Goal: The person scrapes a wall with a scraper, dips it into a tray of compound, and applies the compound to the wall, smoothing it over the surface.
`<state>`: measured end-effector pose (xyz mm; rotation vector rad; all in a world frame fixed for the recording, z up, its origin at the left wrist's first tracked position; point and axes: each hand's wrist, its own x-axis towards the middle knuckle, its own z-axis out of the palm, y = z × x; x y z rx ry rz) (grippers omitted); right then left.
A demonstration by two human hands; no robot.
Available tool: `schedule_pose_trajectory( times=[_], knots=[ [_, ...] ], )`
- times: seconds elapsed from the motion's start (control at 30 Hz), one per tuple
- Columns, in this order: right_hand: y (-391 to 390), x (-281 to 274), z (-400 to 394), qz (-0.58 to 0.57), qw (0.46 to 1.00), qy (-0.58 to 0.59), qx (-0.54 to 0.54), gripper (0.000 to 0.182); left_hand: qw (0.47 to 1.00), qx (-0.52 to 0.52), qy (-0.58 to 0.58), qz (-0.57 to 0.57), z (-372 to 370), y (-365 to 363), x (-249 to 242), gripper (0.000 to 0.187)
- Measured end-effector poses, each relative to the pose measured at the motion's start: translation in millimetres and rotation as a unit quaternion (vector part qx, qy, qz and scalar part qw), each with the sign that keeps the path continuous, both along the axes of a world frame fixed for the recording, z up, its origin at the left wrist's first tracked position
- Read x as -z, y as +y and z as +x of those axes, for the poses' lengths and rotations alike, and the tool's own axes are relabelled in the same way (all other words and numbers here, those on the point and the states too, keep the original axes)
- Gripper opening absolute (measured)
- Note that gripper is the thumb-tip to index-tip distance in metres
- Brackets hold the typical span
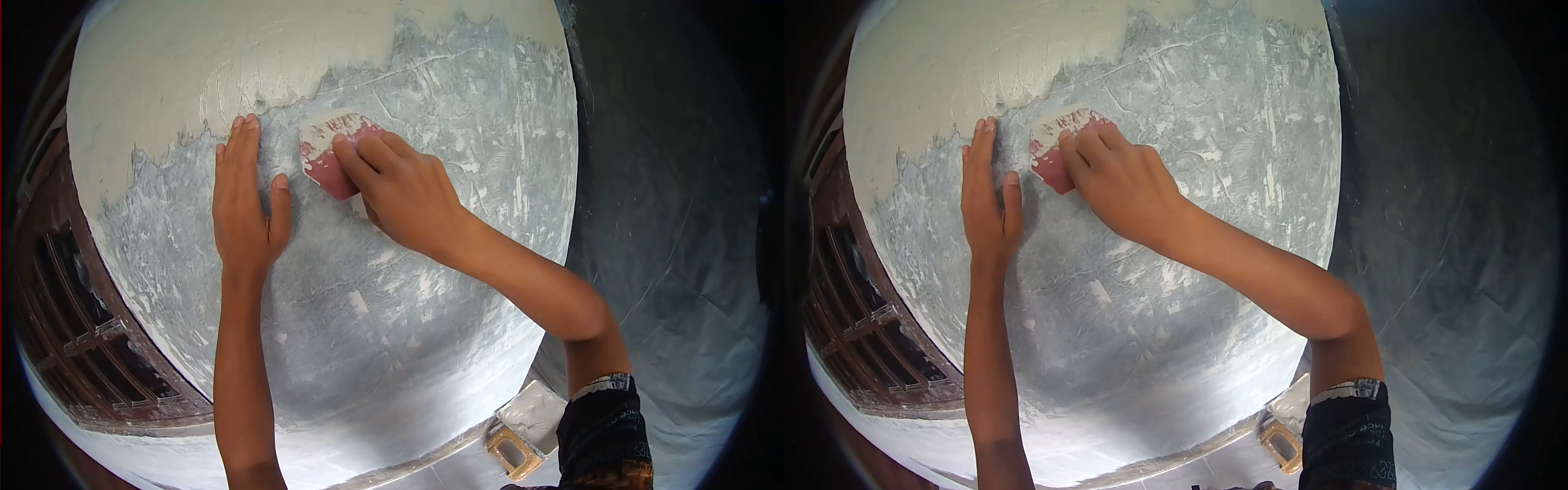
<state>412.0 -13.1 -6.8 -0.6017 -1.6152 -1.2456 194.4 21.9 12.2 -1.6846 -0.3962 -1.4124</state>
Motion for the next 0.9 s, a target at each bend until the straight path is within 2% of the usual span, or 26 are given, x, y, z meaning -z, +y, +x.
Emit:
schedule_pose_trajectory(
  times=[0.07,0.13,0.17,0.23,0.27,0.33,0.4,0.47,0.53,0.57,0.67,0.77,0.8,0.9],
  knots=[
    [-4.9,-34.3,18.7,0.053,0.998,0.042,-0.003,0.037,1.000,-0.003,0.006,-0.003,0.7,0.3,0.1,0.055],
    [0.5,-77.8,37.2,0.085,0.992,0.092,0.011,0.036,1.000,-0.022,-0.001,0.000,1.1,0.9,0.1,0.054],
    [6.6,-94.8,44.9,0.085,0.990,0.100,0.042,0.028,1.000,-0.023,0.000,-0.001,1.1,0.9,0.3,0.054],
    [17.7,-103.4,48.6,0.080,0.990,0.092,0.069,0.024,1.000,-0.026,0.000,-0.001,0.8,0.6,0.5,0.054],
    [22.5,-102.0,47.8,0.076,0.989,0.082,0.096,0.021,1.000,-0.026,0.000,-0.001,0.8,0.4,0.5,0.054],
    [27.2,-62.4,34.6,0.063,0.993,0.063,0.082,0.023,1.000,-0.019,-0.003,-0.001,0.7,0.5,0.0,0.054],
    [17.0,-15.4,15.3,0.004,0.999,0.029,0.039,0.036,1.000,-0.016,-0.001,-0.006,0.7,-0.3,0.9,0.055],
    [6.2,-9.6,6.1,-0.009,0.999,0.033,-0.029,0.049,1.000,-0.015,-0.001,-0.007,0.9,-0.4,0.1,0.055],
    [2.5,-49.6,11.6,0.047,0.996,0.063,-0.033,0.049,1.000,-0.013,0.004,-0.001,0.6,0.1,0.5,0.055],
    [4.3,-73.3,15.5,0.074,0.993,0.085,-0.023,0.044,1.000,-0.015,0.004,-0.001,0.6,0.4,-0.4,0.055],
    [14.0,-119.8,26.7,0.060,0.989,0.109,0.079,0.036,1.000,-0.017,0.004,-0.003,-0.3,1.4,0.8,0.055],
    [29.8,-94.4,19.6,0.039,0.992,0.093,0.076,0.039,1.000,-0.023,0.006,-0.009,-0.4,2.6,1.5,0.052],
    [29.7,-70.5,15.7,0.036,0.995,0.056,0.071,0.046,1.000,-0.017,0.006,-0.010,0.0,2.3,1.1,0.052],
    [12.6,-18.8,-3.2,0.009,1.000,0.012,0.001,0.051,1.000,-0.009,0.006,-0.010,1.0,0.9,1.7,0.052]
  ],
)
